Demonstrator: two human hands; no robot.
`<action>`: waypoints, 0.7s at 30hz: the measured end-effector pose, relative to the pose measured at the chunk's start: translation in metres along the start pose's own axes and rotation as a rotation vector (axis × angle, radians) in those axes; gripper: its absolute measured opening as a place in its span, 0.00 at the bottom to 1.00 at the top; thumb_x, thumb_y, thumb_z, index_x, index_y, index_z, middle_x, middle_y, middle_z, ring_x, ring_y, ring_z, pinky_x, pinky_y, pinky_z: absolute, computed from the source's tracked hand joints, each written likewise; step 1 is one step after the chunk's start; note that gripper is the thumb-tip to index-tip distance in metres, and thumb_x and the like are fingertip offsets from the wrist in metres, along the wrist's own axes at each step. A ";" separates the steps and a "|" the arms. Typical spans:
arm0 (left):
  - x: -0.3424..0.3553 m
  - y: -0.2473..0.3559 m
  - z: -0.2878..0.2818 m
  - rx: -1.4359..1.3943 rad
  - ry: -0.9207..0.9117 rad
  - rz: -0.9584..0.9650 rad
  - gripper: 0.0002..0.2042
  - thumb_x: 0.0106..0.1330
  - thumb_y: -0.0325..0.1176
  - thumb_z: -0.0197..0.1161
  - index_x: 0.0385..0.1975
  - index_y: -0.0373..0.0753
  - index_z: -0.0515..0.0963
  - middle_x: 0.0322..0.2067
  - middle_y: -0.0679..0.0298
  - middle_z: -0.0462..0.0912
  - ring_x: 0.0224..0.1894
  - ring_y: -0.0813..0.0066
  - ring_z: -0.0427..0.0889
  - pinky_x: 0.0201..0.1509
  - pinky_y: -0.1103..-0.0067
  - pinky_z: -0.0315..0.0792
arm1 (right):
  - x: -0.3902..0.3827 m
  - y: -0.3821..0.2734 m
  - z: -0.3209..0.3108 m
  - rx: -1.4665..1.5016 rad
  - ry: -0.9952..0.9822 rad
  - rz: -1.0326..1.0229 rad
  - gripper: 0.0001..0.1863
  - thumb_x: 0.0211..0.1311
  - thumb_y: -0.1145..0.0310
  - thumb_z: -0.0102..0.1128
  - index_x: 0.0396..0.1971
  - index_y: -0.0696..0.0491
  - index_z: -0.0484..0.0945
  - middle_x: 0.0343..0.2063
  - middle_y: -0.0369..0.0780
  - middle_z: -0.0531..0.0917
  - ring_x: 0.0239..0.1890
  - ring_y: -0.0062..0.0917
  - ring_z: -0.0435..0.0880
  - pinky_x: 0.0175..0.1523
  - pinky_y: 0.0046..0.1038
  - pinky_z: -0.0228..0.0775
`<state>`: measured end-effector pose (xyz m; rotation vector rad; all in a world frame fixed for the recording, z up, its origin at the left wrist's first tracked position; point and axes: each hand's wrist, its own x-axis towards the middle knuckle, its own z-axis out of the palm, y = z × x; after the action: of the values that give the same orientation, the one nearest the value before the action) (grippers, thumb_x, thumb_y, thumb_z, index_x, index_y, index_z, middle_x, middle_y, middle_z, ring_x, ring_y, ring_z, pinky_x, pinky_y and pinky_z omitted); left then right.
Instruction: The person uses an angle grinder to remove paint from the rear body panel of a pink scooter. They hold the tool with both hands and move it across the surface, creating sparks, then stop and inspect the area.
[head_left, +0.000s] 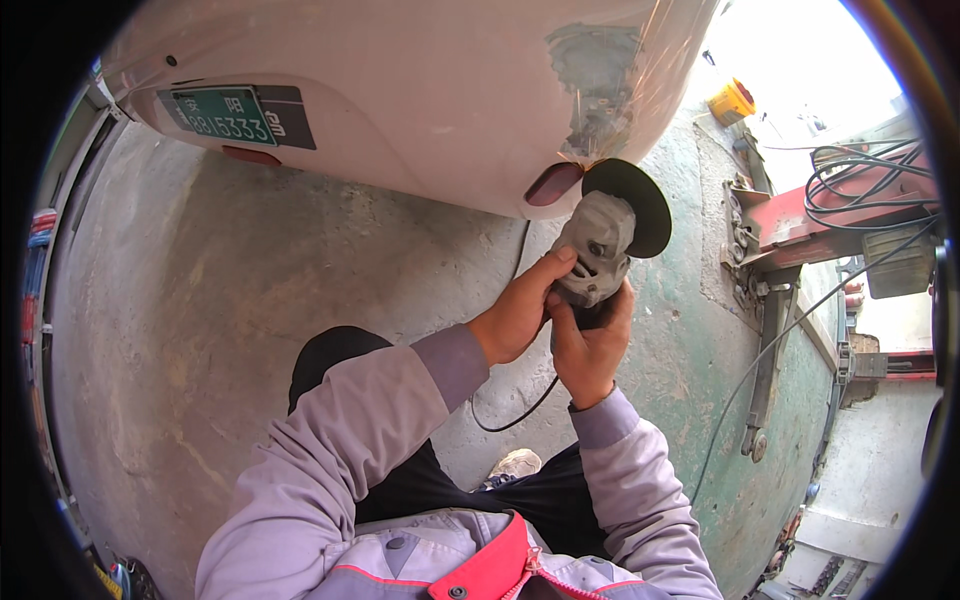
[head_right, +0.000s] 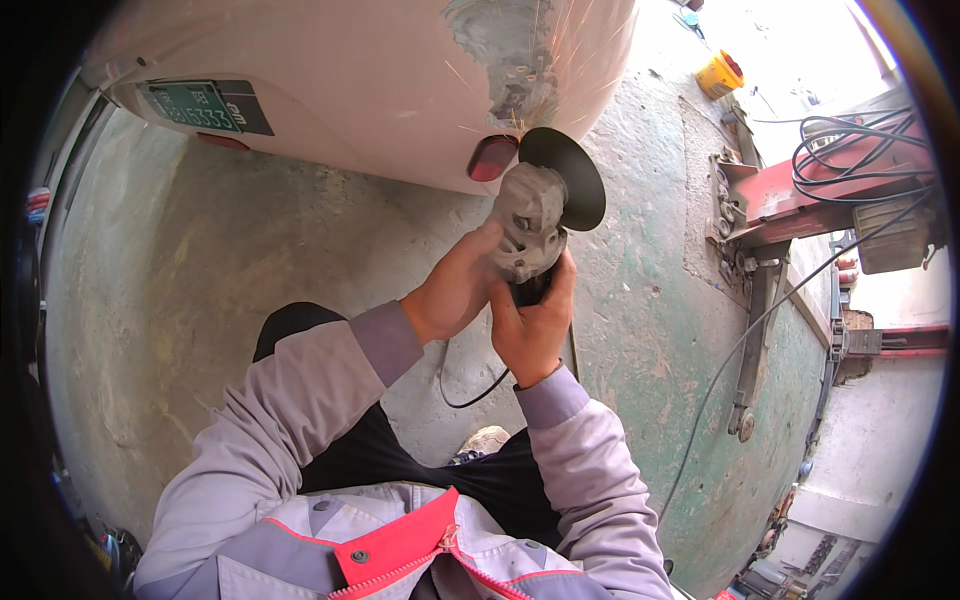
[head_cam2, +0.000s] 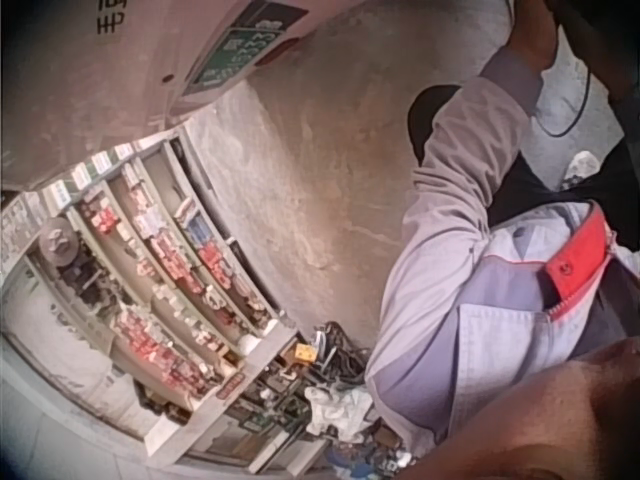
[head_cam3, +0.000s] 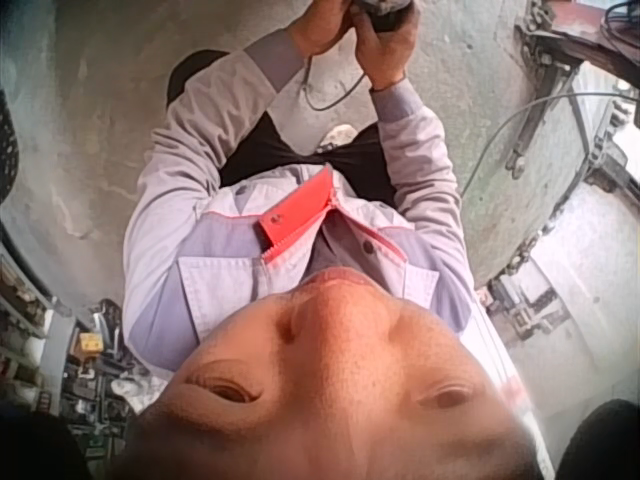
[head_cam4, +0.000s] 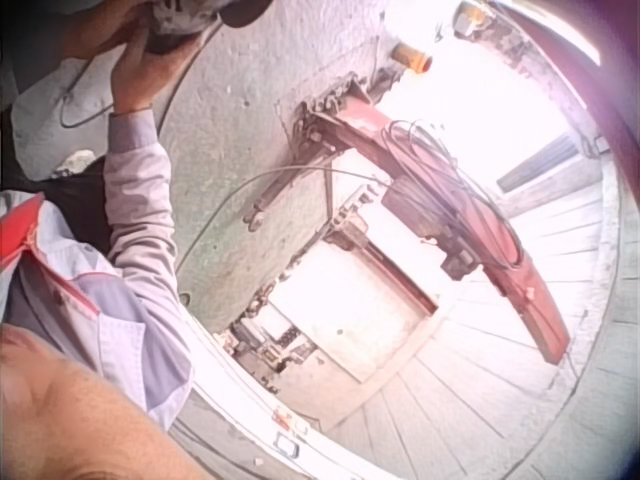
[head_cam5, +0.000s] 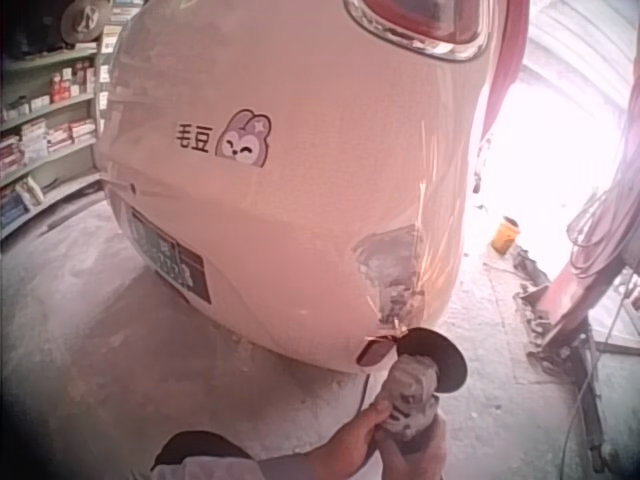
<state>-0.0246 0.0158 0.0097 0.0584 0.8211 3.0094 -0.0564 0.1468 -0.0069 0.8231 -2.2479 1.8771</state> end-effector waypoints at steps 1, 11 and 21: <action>0.000 0.000 0.000 -0.008 0.011 -0.008 0.25 0.83 0.51 0.48 0.69 0.39 0.71 0.61 0.66 0.79 0.63 0.78 0.75 0.72 0.75 0.65 | 0.000 0.000 0.000 0.008 0.001 0.006 0.36 0.63 0.86 0.69 0.69 0.62 0.63 0.58 0.43 0.78 0.59 0.26 0.81 0.64 0.29 0.74; 0.000 0.001 0.002 -0.024 0.008 -0.005 0.25 0.84 0.49 0.47 0.68 0.37 0.71 0.62 0.64 0.79 0.64 0.77 0.75 0.74 0.75 0.64 | -0.002 0.005 0.000 0.072 0.025 0.057 0.41 0.59 0.79 0.70 0.71 0.66 0.61 0.60 0.50 0.78 0.62 0.32 0.80 0.67 0.32 0.72; -0.002 -0.001 -0.001 -0.008 0.038 -0.032 0.25 0.82 0.52 0.49 0.67 0.39 0.74 0.61 0.66 0.80 0.63 0.79 0.76 0.72 0.75 0.65 | -0.001 0.000 0.002 0.068 0.013 0.022 0.36 0.62 0.86 0.69 0.68 0.61 0.64 0.57 0.43 0.78 0.58 0.25 0.81 0.63 0.29 0.75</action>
<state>-0.0229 0.0155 0.0081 -0.0112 0.8053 2.9927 -0.0551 0.1450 -0.0079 0.7969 -2.2061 1.9723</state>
